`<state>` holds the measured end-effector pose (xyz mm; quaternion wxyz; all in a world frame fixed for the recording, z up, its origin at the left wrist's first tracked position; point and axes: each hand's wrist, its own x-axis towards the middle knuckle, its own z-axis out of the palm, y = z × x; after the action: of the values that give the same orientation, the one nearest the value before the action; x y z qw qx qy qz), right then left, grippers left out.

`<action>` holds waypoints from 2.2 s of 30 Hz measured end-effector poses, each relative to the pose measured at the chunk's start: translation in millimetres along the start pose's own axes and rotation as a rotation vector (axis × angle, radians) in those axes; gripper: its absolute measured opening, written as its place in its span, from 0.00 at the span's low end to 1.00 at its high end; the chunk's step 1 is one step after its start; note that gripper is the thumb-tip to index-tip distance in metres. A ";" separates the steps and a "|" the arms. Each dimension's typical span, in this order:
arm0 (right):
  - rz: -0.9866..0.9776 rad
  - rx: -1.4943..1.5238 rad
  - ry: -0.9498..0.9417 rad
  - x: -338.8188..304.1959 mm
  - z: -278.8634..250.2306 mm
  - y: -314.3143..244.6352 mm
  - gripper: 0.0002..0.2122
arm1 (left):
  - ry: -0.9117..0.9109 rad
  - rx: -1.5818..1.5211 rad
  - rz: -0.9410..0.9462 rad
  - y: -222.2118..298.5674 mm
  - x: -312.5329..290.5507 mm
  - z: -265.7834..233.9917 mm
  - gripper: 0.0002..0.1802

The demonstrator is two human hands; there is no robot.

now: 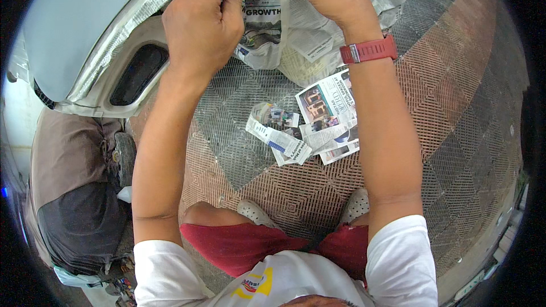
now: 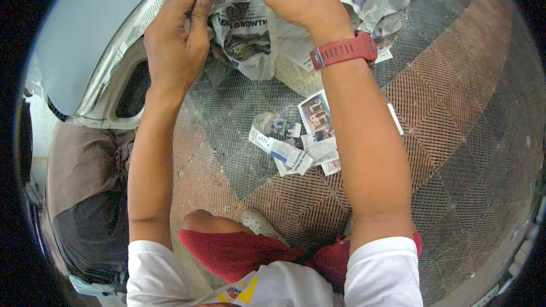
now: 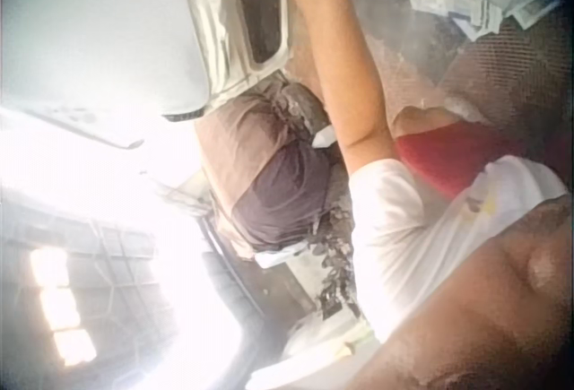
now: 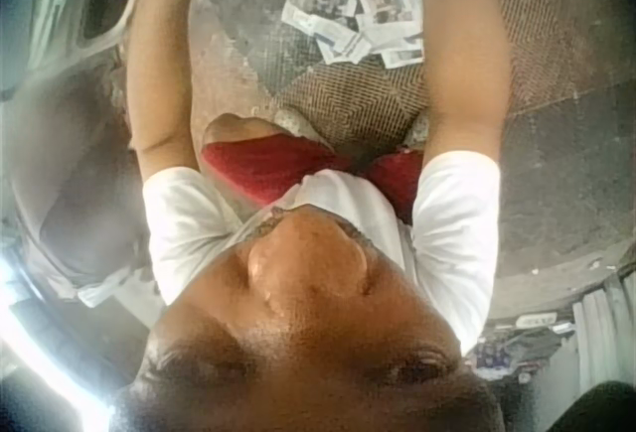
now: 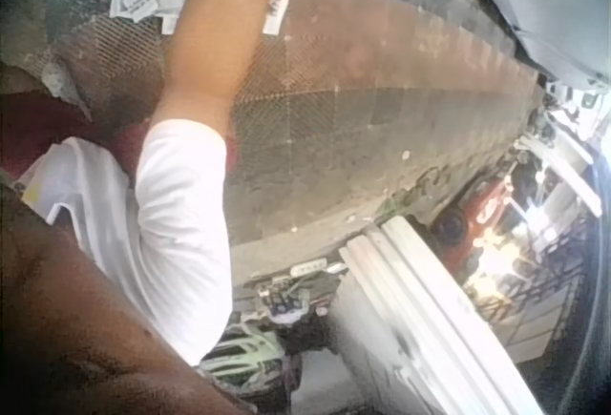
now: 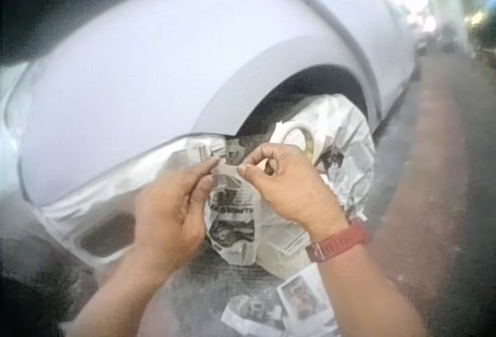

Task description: The person sits on the floor and uses newspaper and masking tape to cover the front bumper of a white car. They tear newspaper into strips, apply tape to secure the paper, and smooth the edges to ensure full coverage of the bumper area.

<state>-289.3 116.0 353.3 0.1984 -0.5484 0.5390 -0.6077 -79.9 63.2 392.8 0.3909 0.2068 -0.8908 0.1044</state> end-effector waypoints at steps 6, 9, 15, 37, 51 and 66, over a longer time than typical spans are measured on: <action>-0.302 -0.584 0.348 22.0 0.4 27.7 0.09 | -0.091 0.332 0.184 -4.6 -10.0 -12.3 0.26; -0.302 -0.623 0.226 40.5 -1.8 37.2 0.11 | -0.208 0.399 0.300 3.2 -12.5 -5.2 0.29; -0.337 -0.738 0.300 76.3 29.7 50.5 0.16 | -0.355 0.605 0.374 4.0 -13.0 17.3 0.28; -0.095 -0.514 0.167 105.0 69.0 50.3 0.16 | -0.305 0.266 0.305 -9.4 -5.3 -5.8 0.21; -0.043 -0.356 0.343 107.1 84.0 51.0 0.19 | 0.036 0.233 -0.023 -11.2 -26.0 -45.6 0.15; 0.010 -0.977 0.203 116.2 79.5 57.3 0.17 | 0.202 0.141 -0.074 -3.6 -41.3 -68.4 0.13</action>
<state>-276.4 -35.0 341.3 -0.1322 -0.5125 0.7801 -0.3336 -8.4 95.6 408.4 0.4668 0.2549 -0.8291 0.1726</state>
